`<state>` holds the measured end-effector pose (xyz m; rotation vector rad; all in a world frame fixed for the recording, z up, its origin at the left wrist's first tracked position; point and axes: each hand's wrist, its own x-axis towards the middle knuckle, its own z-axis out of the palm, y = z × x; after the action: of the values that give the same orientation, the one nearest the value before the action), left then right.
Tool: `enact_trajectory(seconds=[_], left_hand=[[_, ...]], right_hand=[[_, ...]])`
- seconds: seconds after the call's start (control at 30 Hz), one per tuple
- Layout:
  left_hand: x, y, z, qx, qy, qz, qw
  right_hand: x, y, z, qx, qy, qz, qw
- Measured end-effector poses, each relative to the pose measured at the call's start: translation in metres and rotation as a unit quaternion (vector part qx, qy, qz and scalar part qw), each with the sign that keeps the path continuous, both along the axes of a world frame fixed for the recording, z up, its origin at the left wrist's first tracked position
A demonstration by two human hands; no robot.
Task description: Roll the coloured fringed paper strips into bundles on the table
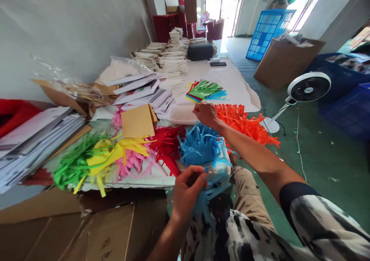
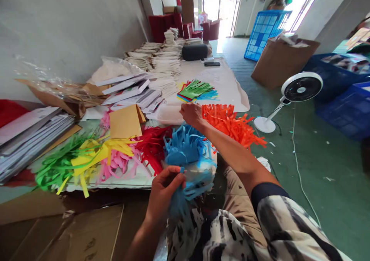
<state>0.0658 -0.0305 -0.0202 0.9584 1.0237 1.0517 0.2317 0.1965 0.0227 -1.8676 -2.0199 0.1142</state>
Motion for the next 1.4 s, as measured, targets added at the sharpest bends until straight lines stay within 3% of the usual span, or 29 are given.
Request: enact_trajectory(seconds=[0.13,0.23,0.3,0.47,0.8,1.0,1.23,1.4], left_hand=[[0.003,0.007,0.008,0.011,-0.016,0.049,0.999],[0.01,0.011,0.017,0.033,-0.025,0.061,0.997],[0.018,0.011,0.023,0.053,-0.025,0.066,0.996],[0.038,0.007,0.035,0.087,-0.009,0.052,0.995],[0.054,-0.005,0.043,0.147,0.061,0.033,0.987],[0.056,-0.008,0.044,0.145,0.066,0.033,0.987],[0.056,-0.009,0.042,0.108,0.002,0.015,0.994],[0.058,-0.008,0.034,0.1,-0.031,0.02,0.994]], right_hand=[[0.012,-0.052,0.013,0.05,0.078,0.03,0.995],[0.028,-0.108,0.02,0.038,0.302,0.132,0.943],[0.04,-0.146,0.025,-0.014,0.379,0.172,0.909],[0.058,-0.207,0.042,-0.013,0.355,0.179,0.917],[0.072,-0.231,0.047,0.05,0.256,0.197,0.945],[0.072,-0.24,0.043,0.058,0.254,0.185,0.947],[0.073,-0.243,0.039,0.069,0.282,0.153,0.945],[0.075,-0.243,0.037,0.023,0.328,0.145,0.933]])
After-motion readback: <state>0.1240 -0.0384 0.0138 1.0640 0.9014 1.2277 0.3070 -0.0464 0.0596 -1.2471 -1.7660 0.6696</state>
